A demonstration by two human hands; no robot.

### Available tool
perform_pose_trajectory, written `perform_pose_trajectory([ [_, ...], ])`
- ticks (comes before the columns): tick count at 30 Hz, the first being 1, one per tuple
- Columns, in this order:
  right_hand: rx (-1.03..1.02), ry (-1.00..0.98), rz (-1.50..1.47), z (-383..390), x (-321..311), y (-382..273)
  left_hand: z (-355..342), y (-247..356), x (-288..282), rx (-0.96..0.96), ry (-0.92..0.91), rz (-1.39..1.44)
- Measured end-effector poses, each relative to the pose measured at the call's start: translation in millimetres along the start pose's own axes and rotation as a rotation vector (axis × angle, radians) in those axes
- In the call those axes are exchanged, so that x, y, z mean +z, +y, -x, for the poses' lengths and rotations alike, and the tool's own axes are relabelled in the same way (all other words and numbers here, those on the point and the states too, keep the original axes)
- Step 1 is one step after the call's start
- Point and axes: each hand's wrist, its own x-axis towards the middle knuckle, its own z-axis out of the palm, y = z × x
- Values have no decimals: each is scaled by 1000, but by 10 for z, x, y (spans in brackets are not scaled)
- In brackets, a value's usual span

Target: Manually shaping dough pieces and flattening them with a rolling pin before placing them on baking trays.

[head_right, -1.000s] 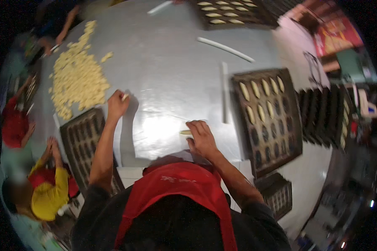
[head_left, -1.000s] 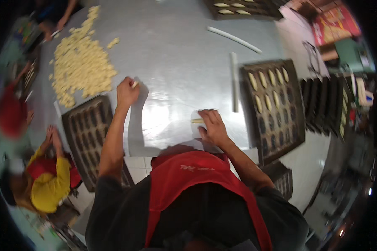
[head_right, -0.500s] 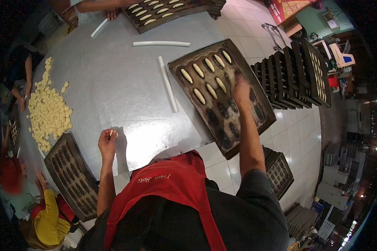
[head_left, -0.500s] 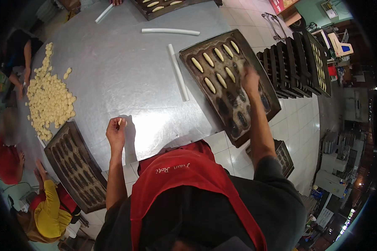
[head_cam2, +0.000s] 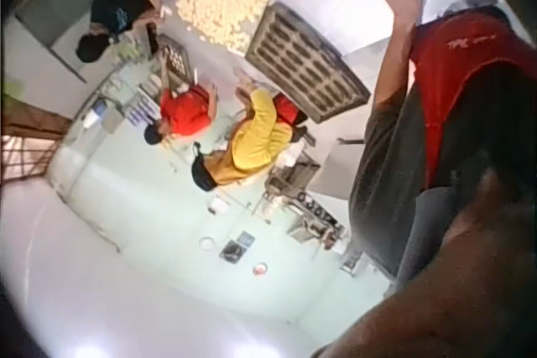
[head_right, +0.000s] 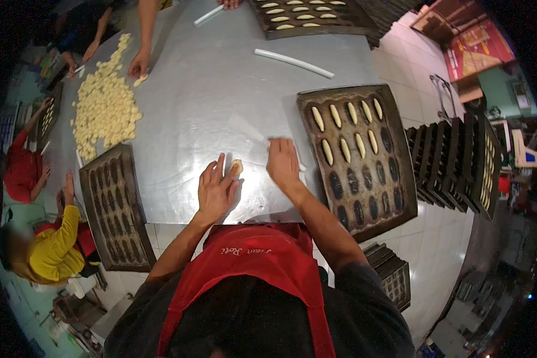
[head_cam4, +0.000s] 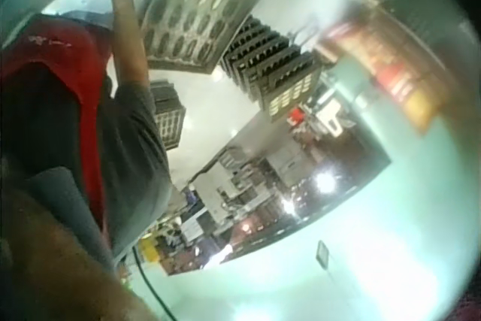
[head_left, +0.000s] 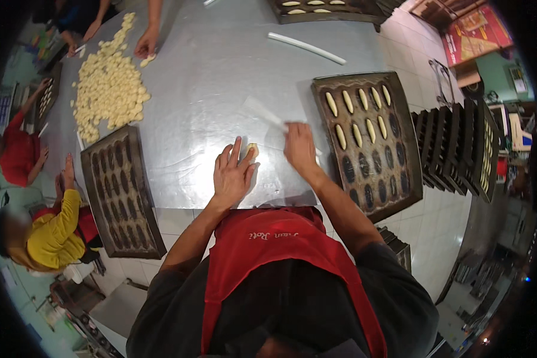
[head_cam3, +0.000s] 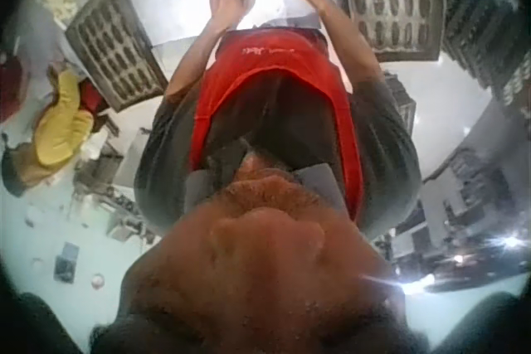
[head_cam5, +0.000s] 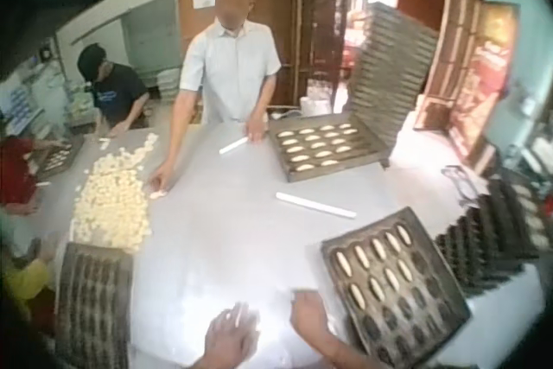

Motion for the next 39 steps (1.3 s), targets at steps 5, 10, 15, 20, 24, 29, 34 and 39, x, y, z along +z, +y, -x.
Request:
perform_pose_trajectory([
  [5,-433,-187,-287,43,44,-406,-321,-408,127,-152,32,-52],
  [10,-261,-58,-225,-179,162,-538,-680,-586,54,-96,133,-199],
  [15,-140,-271,-259,499,-5,-464,227,-253,117,65,-101,84],
  [20,104,-52,-17,54,-6,-376,242,-105,233,129,-142,195],
  [24,-296,-108,35,-32,134,-618,-264,-78,103,-36,121,192],
  [29,-414,-198,52,584,31,-614,398,-152,188,80,-84,168],
  [34,-51,-829,196,-338,84,-1129,246,-206,-68,72,-86,365],
  [39,-233,-235,58,106,481,-1338,-112,-1403,-252,-197,176,299],
])
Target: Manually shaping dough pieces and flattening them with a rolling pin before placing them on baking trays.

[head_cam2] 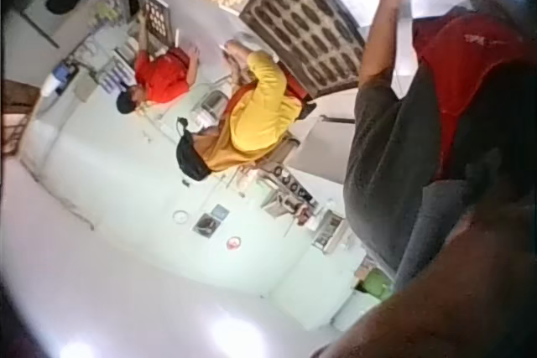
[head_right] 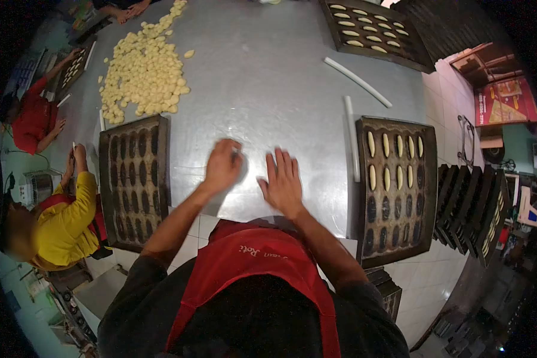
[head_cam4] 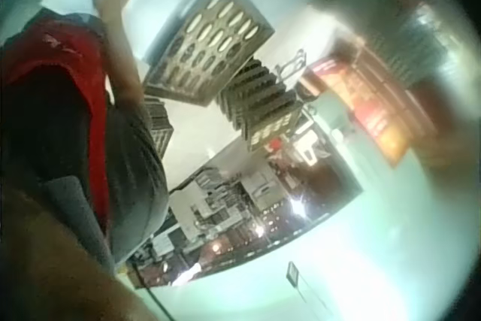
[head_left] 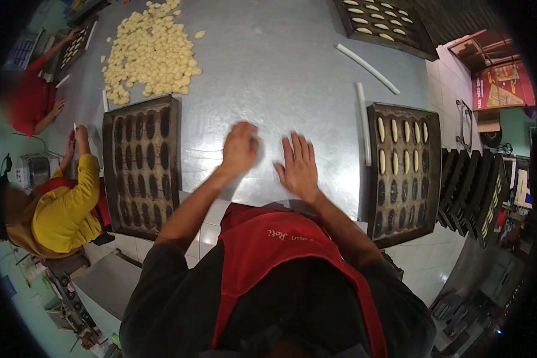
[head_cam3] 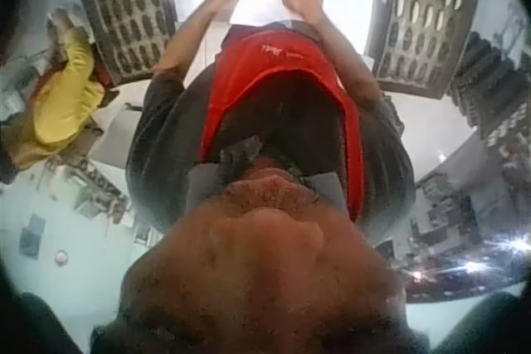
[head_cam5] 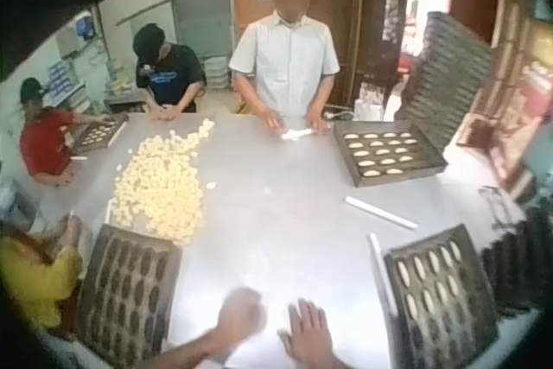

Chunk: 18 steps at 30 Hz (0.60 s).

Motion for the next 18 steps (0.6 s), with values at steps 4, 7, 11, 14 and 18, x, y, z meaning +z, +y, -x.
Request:
perform_pose_trajectory([
  [4,59,-141,64,313,-5,-124,-716,-1191,-667,-144,207,-303],
  [7,46,21,119,-406,-71,73,-1372,-1587,-1051,-95,255,-467],
  [11,46,118,-50,-411,-32,177,-1734,-1830,-1320,206,50,-757],
  [14,44,128,-403,37,-319,15,-1644,-1716,-1207,157,-22,-482],
  [18,186,145,-174,586,-396,292,-1030,-709,-596,-179,-96,273],
])
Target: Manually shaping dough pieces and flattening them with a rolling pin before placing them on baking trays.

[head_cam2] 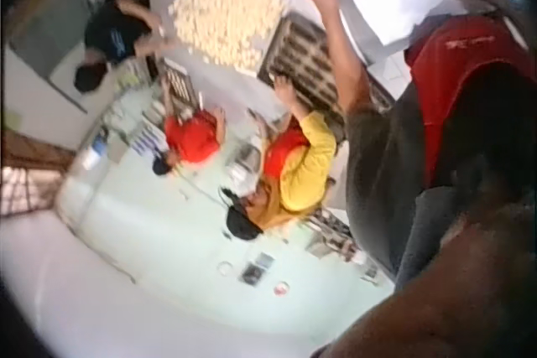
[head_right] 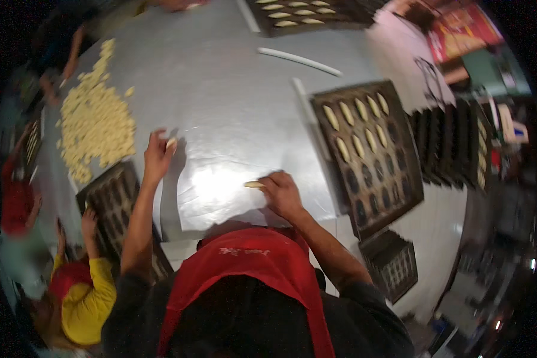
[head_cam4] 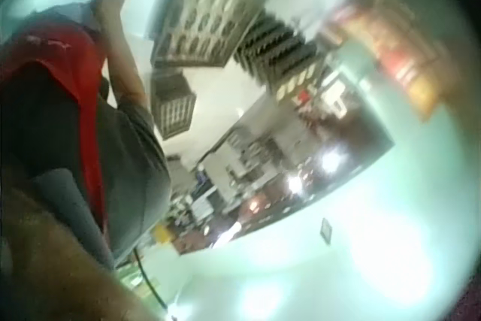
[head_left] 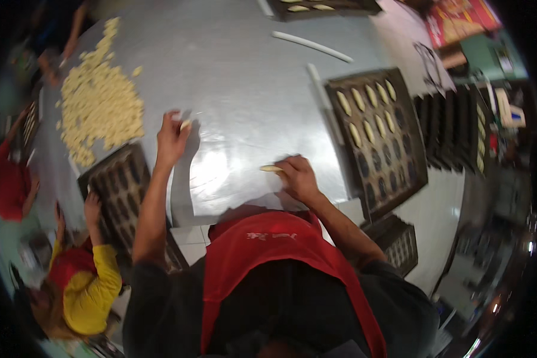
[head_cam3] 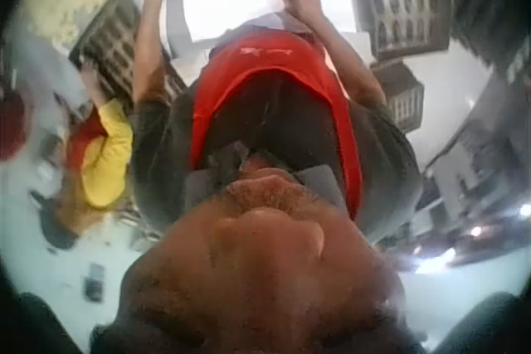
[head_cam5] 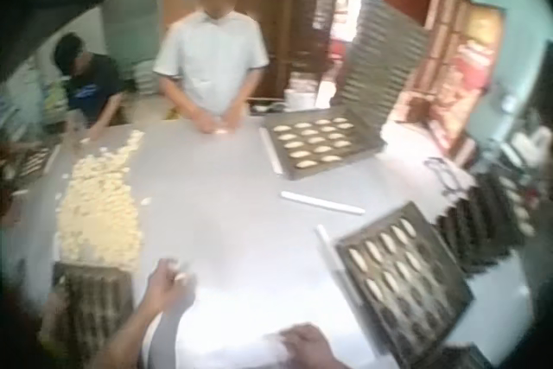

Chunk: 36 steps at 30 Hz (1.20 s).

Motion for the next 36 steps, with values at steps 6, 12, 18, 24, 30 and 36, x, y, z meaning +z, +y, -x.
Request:
perform_pose_trajectory([
  [6,346,222,-195,-505,-907,791,946,166,685,-156,-63,281],
  [12,276,990,-417,-571,-2524,2271,1361,460,833,-247,44,364],
  [18,393,446,671,15,-2265,3215,1455,427,1057,-361,51,314],
  [24,72,86,-65,-939,-742,1120,1190,988,1915,-195,7,445],
  [30,224,157,121,-917,-166,1073,1483,962,1957,398,-23,-517],
  [36,-395,-94,-125,-264,-131,639,1358,1220,1726,278,-20,-611],
])
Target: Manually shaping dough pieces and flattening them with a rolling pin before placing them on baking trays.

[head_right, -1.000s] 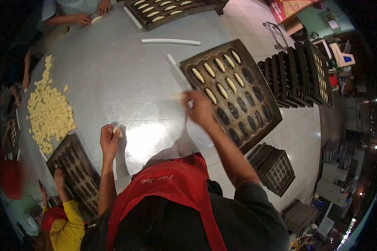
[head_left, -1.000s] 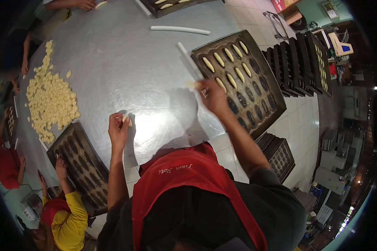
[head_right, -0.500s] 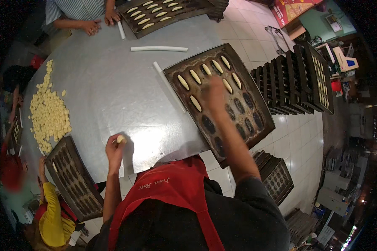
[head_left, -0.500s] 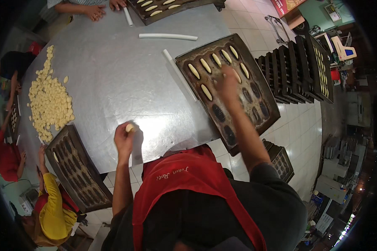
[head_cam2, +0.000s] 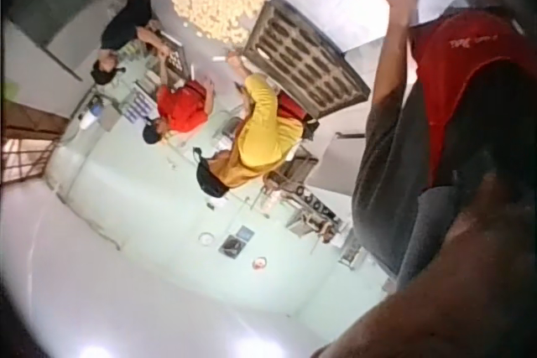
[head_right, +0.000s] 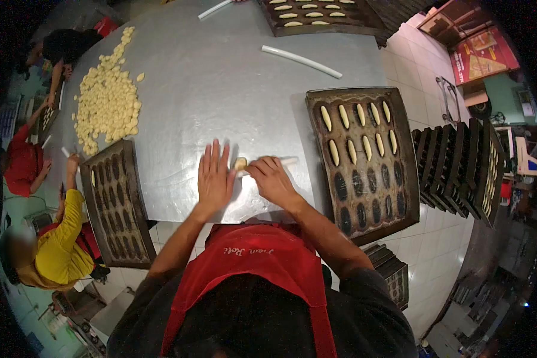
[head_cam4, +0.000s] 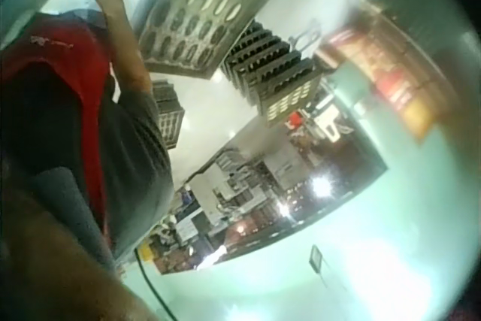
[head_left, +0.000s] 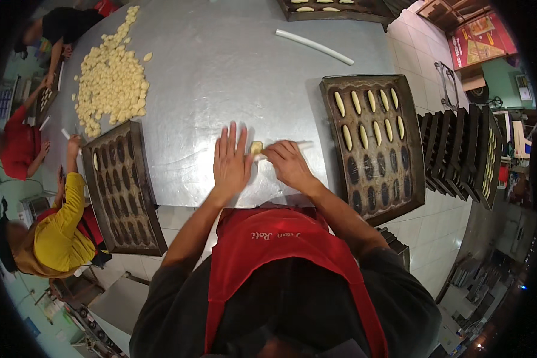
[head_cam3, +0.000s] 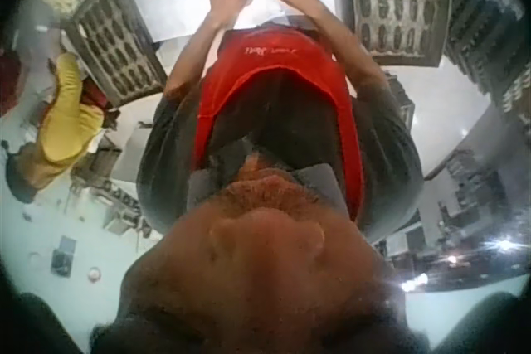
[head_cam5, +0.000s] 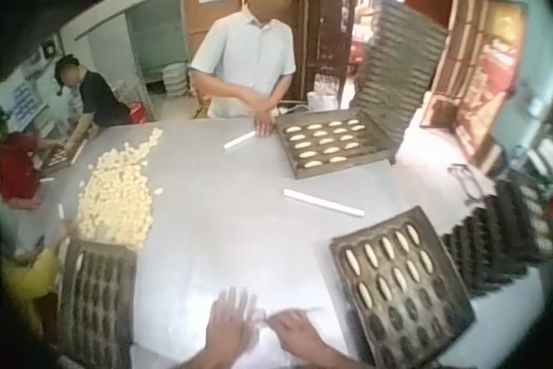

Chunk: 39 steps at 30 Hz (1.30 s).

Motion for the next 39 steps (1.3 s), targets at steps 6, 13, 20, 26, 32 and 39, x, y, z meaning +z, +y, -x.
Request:
perform_pose_trajectory([
  [6,145,177,-32,-566,111,49,-488,-409,108,-41,96,-113],
  [13,408,100,-170,86,227,-118,551,-182,148,214,-235,46],
  [20,234,74,355,-373,317,-173,-152,-86,171,110,96,216],
  [26,113,10,349,127,369,-578,628,-313,106,308,-162,108],
  [32,446,-132,113,-909,627,-320,214,-530,-242,148,-266,397],
  [39,348,-111,480,-468,822,-1063,-491,-2724,-1003,-221,81,-265],
])
